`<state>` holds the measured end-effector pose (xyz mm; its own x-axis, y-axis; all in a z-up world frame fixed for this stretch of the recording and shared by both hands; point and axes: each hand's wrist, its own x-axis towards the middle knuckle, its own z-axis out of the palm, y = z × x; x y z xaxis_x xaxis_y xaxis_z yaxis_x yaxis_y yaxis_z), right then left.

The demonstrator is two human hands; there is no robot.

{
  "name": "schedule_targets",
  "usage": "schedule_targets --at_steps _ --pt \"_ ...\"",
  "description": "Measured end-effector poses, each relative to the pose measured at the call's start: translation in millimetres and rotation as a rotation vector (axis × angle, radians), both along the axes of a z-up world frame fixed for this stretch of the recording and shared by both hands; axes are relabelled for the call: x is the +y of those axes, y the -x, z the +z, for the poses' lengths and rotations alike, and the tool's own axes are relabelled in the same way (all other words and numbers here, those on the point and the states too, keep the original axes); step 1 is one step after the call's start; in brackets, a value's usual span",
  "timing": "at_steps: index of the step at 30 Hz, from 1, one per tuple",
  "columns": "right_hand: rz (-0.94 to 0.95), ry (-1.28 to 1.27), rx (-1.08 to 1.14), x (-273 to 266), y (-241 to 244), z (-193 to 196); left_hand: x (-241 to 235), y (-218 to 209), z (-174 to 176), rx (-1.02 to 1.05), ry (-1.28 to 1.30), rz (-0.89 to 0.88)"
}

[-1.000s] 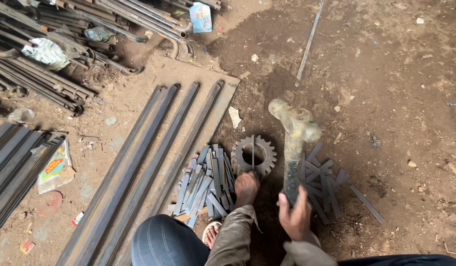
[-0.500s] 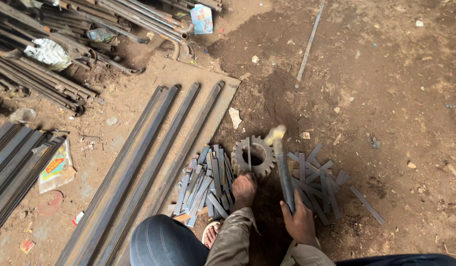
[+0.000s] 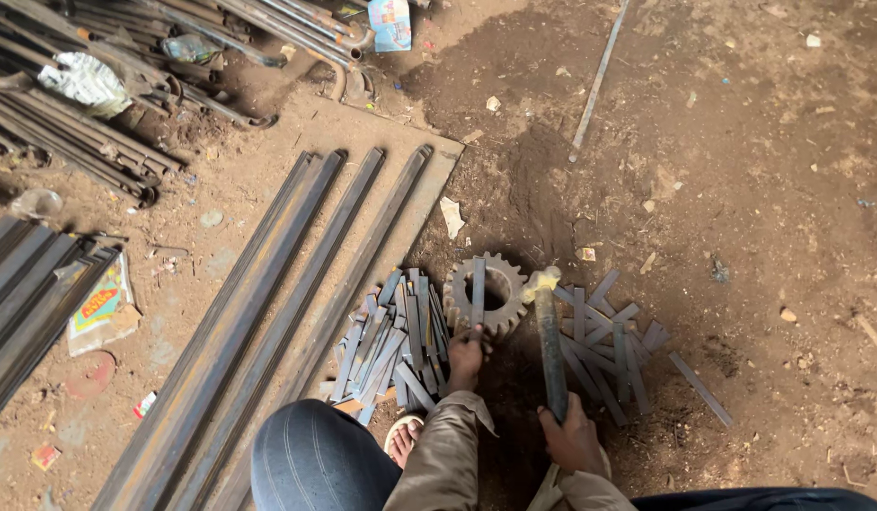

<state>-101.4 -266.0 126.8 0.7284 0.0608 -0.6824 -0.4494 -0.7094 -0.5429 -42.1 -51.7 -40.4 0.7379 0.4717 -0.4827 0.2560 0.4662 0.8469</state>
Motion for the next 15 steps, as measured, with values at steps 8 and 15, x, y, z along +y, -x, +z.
schedule_targets --at_steps 8,15 --pt "-0.128 -0.132 -0.092 -1.4 3.5 2.9 10.9 -12.6 -2.0 0.074 -0.188 0.262" --pt "-0.095 -0.269 -0.310 19.1 24.5 23.6 10.0 -14.3 -12.5 0.176 -0.266 0.290"
